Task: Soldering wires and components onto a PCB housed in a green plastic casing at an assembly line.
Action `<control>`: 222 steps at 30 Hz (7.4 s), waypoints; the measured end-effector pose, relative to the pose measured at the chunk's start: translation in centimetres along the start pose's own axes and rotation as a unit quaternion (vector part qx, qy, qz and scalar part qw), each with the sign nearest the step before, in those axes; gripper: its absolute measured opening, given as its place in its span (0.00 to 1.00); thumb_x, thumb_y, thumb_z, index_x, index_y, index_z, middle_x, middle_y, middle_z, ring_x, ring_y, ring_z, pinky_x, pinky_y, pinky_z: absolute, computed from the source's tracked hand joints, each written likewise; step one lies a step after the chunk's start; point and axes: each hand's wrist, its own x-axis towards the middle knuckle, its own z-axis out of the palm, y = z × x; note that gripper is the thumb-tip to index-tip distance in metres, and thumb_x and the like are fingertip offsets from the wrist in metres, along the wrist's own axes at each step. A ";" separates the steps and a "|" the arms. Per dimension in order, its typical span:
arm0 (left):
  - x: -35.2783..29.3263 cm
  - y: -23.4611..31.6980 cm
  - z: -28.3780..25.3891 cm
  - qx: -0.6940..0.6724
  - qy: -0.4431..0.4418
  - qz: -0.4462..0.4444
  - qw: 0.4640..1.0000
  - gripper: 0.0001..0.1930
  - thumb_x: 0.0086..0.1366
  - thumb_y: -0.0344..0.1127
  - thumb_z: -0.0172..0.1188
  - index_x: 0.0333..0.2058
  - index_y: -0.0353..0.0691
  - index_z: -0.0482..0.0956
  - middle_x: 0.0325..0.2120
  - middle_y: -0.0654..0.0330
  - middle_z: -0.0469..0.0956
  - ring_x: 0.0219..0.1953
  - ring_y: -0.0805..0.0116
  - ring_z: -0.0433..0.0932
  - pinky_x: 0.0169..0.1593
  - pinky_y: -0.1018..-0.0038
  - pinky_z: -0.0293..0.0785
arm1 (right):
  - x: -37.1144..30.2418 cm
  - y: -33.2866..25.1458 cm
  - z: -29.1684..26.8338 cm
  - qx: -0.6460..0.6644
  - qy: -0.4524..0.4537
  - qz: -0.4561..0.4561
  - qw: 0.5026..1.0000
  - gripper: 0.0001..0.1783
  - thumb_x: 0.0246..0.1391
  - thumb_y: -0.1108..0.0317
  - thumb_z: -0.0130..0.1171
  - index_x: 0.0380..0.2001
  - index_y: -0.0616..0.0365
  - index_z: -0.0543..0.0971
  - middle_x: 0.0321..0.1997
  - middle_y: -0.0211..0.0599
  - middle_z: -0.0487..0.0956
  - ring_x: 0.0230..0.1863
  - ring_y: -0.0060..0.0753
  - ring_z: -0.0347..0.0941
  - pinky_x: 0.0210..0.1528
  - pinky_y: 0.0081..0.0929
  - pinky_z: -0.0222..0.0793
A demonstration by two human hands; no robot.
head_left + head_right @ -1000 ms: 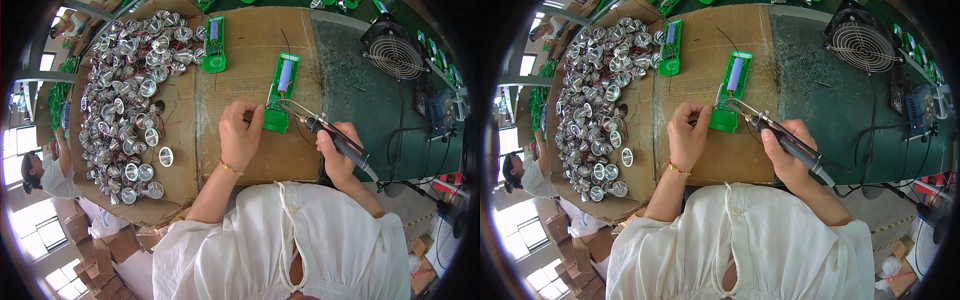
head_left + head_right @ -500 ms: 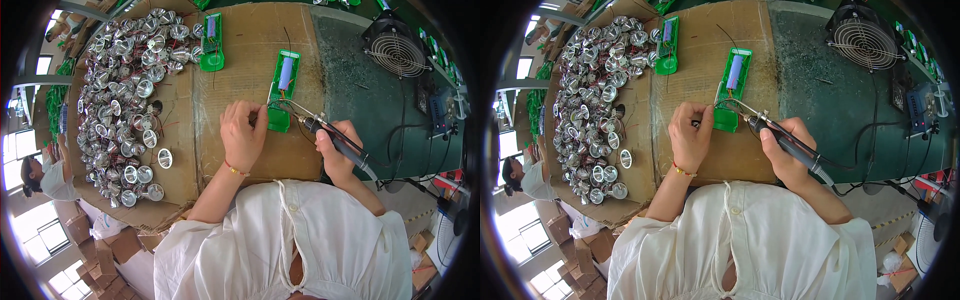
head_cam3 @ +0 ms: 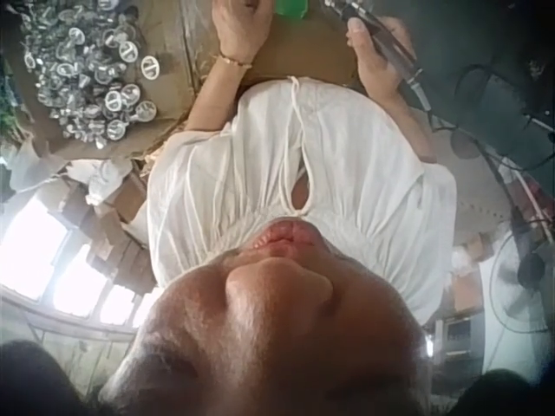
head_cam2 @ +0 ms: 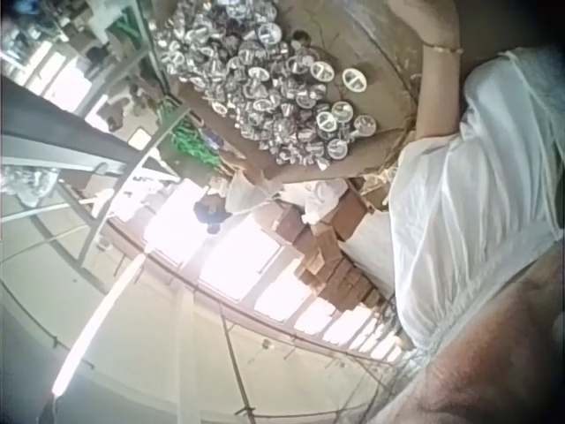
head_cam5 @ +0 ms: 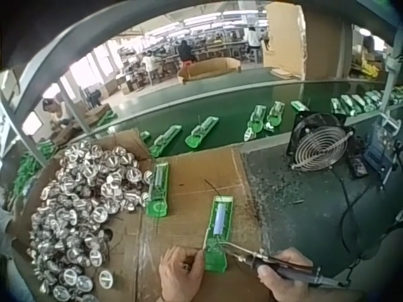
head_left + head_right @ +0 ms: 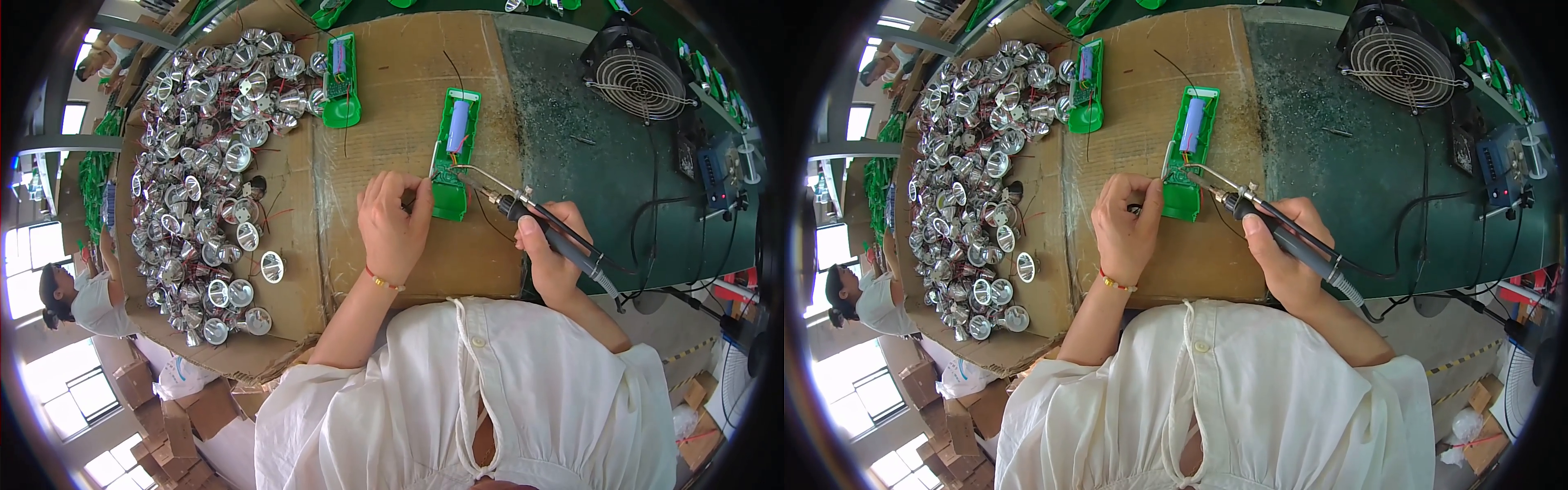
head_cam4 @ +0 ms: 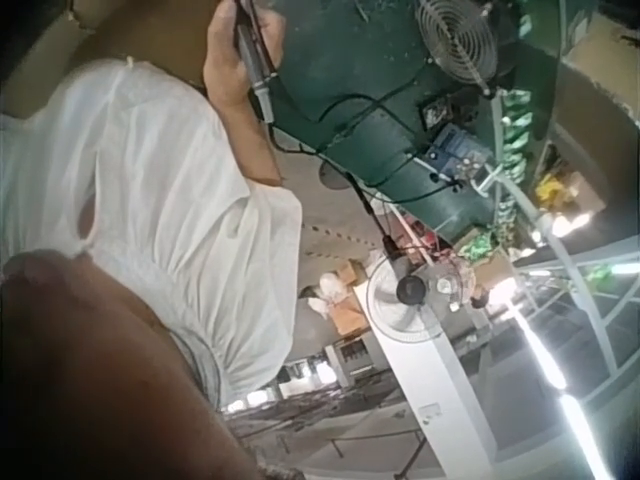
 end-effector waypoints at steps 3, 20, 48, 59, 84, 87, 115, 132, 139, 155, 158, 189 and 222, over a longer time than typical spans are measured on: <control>0.1 0.1 -0.5 -0.028 0.012 0.005 1.000 0.04 0.52 0.29 0.62 0.24 0.40 0.74 0.22 0.61 0.73 0.25 0.66 0.72 0.34 0.70 0.63 | 0.0 0.2 -0.2 0.004 0.003 -0.004 1.000 0.08 0.50 0.74 0.59 0.29 0.63 0.70 0.19 0.29 0.73 0.19 0.12 0.66 0.21 0.13 0.61; -0.3 -0.3 -0.5 -0.095 -0.041 -0.043 0.994 0.05 0.51 0.28 0.62 0.22 0.37 0.75 0.24 0.60 0.73 0.24 0.65 0.73 0.30 0.71 0.66 | -0.1 -0.1 -0.2 -0.006 -0.001 0.022 1.000 0.09 0.49 0.73 0.61 0.27 0.62 0.70 0.19 0.28 0.72 0.19 0.11 0.64 0.21 0.14 0.60; 0.9 0.8 -1.0 -0.085 -0.069 -0.103 0.989 0.06 0.49 0.31 0.63 0.22 0.39 0.74 0.24 0.61 0.75 0.24 0.64 0.75 0.30 0.71 0.69 | 1.0 1.6 -4.2 0.026 0.069 0.021 0.997 0.09 0.50 0.73 0.58 0.31 0.64 0.69 0.23 0.35 0.72 0.19 0.18 0.67 0.21 0.15 0.65; 16.7 0.4 8.2 0.060 -0.192 -0.025 0.979 0.13 0.50 0.43 0.59 0.22 0.39 0.78 0.19 0.54 0.77 0.24 0.55 0.77 0.30 0.63 0.73 | 1.7 3.1 -6.4 -0.045 0.058 0.056 0.996 0.11 0.48 0.70 0.61 0.30 0.63 0.70 0.25 0.38 0.74 0.24 0.22 0.69 0.27 0.20 0.66; 11.2 0.5 -2.6 0.183 0.094 0.042 0.978 0.23 0.45 0.51 0.67 0.32 0.39 0.72 0.28 0.55 0.75 0.34 0.58 0.76 0.37 0.66 0.71 | 2.1 3.0 -5.6 -0.022 0.097 0.046 0.994 0.10 0.51 0.70 0.57 0.30 0.63 0.68 0.20 0.33 0.71 0.18 0.17 0.66 0.22 0.15 0.63; 14.2 -4.9 -7.2 0.311 0.172 0.011 0.935 0.18 0.47 0.43 0.67 0.37 0.43 0.78 0.41 0.56 0.74 0.50 0.55 0.66 0.50 0.63 0.62 | 2.0 3.2 -5.4 -0.007 0.119 0.048 0.992 0.09 0.52 0.69 0.57 0.31 0.63 0.70 0.20 0.32 0.72 0.19 0.16 0.66 0.22 0.15 0.63; 1.6 1.2 1.2 -0.111 -0.086 -0.065 0.988 0.06 0.50 0.29 0.65 0.23 0.35 0.77 0.23 0.56 0.74 0.23 0.65 0.74 0.28 0.74 0.70 | 0.8 1.2 -2.7 -0.055 -0.014 -0.014 0.998 0.09 0.49 0.74 0.59 0.30 0.66 0.70 0.23 0.36 0.73 0.21 0.19 0.70 0.24 0.17 0.67; 2.0 1.1 1.7 -0.107 -0.085 -0.069 0.988 0.06 0.49 0.31 0.64 0.21 0.36 0.77 0.22 0.57 0.73 0.21 0.65 0.73 0.27 0.73 0.69 | 0.9 0.7 -3.0 0.030 0.049 0.022 0.998 0.09 0.49 0.73 0.60 0.30 0.65 0.70 0.21 0.35 0.75 0.20 0.19 0.70 0.23 0.16 0.67; 1.9 1.3 1.2 -0.075 -0.099 -0.092 0.988 0.06 0.50 0.30 0.64 0.21 0.36 0.77 0.21 0.57 0.73 0.22 0.66 0.74 0.28 0.74 0.69 | 0.4 0.9 -3.0 0.054 0.050 0.048 0.996 0.10 0.49 0.72 0.60 0.30 0.65 0.70 0.21 0.36 0.75 0.20 0.19 0.70 0.23 0.17 0.68; -4.3 0.9 -4.3 0.031 -0.046 -0.098 0.994 0.08 0.57 0.32 0.59 0.33 0.34 0.79 0.22 0.55 0.76 0.22 0.70 0.74 0.26 0.77 0.67 | -0.1 0.2 -3.7 0.005 0.019 0.002 1.000 0.07 0.51 0.75 0.55 0.31 0.66 0.69 0.23 0.37 0.71 0.19 0.20 0.67 0.21 0.17 0.64; -2.9 -0.1 -4.0 0.022 -0.052 -0.132 0.990 0.11 0.58 0.37 0.59 0.31 0.33 0.80 0.20 0.55 0.76 0.21 0.72 0.74 0.25 0.78 0.67 | -0.2 0.2 -3.4 0.003 -0.001 -0.001 1.000 0.08 0.51 0.74 0.55 0.31 0.67 0.69 0.23 0.37 0.70 0.19 0.20 0.67 0.22 0.17 0.64; 2.7 1.4 0.7 -0.154 -0.164 -0.227 0.948 0.07 0.49 0.31 0.62 0.20 0.32 0.77 0.12 0.62 0.75 0.14 0.80 0.70 0.20 0.81 0.65 | 2.0 1.0 -1.4 0.013 0.024 0.061 0.998 0.09 0.49 0.71 0.61 0.27 0.63 0.71 0.18 0.31 0.74 0.18 0.15 0.67 0.21 0.14 0.63; 2.7 1.2 0.8 -0.162 -0.168 -0.234 0.944 0.08 0.49 0.32 0.62 0.20 0.32 0.78 0.14 0.62 0.75 0.16 0.80 0.70 0.21 0.81 0.66 | 2.1 0.4 -1.2 0.056 0.043 0.082 0.994 0.08 0.49 0.72 0.60 0.27 0.63 0.71 0.18 0.31 0.74 0.18 0.15 0.68 0.21 0.14 0.64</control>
